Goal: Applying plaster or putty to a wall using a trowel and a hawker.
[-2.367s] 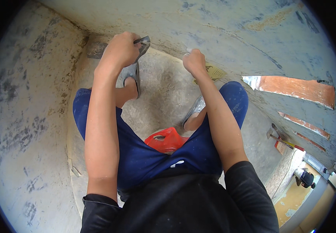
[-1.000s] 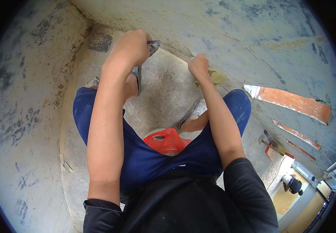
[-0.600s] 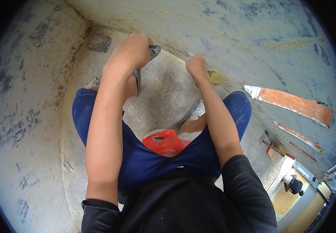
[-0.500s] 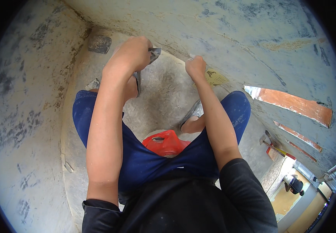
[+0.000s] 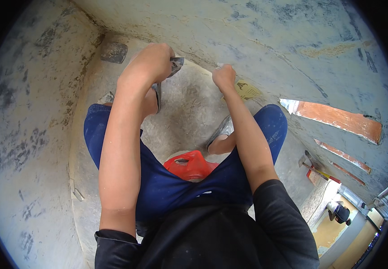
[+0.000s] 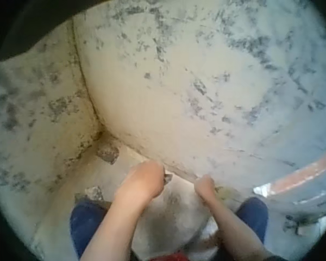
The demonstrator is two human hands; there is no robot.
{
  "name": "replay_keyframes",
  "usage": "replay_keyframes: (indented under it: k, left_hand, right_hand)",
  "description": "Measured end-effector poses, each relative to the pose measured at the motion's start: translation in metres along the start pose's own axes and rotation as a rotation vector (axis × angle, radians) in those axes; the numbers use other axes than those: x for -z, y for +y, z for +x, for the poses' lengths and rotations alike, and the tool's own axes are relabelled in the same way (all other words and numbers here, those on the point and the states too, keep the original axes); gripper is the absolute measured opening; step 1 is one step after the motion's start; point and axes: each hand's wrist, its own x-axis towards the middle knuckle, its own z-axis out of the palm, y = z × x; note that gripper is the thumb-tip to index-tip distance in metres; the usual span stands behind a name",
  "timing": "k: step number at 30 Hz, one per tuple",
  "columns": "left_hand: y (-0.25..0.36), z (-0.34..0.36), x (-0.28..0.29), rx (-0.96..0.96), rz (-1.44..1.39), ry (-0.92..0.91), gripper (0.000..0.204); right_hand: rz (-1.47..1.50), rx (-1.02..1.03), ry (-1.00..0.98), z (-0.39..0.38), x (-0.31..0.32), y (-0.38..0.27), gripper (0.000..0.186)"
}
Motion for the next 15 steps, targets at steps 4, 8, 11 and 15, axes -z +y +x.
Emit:
replay_keyframes:
  k: [4, 8, 11, 15]
  left_hand:
    - [-0.002, 0.0, 0.0, 0.001, -0.01, 0.022, 0.033]
    - [0.004, 0.0, 0.004, -0.002, -0.002, -0.009, 0.033]
    - [-0.003, 0.002, -0.003, -0.009, -0.014, 0.025, 0.033]
    - [0.003, 0.002, 0.001, 0.005, -0.021, -0.008, 0.032]
  right_hand:
    - [0.043, -0.033, -0.014, 0.0, 0.001, -0.001, 0.037]
    - [-0.002, -0.093, -0.057, 0.006, 0.0, 0.005, 0.036]
    - [0.011, -0.047, -0.016, -0.005, 0.0, -0.005, 0.036]
    - [0.045, -0.078, -0.042, -0.002, 0.002, -0.007, 0.036]
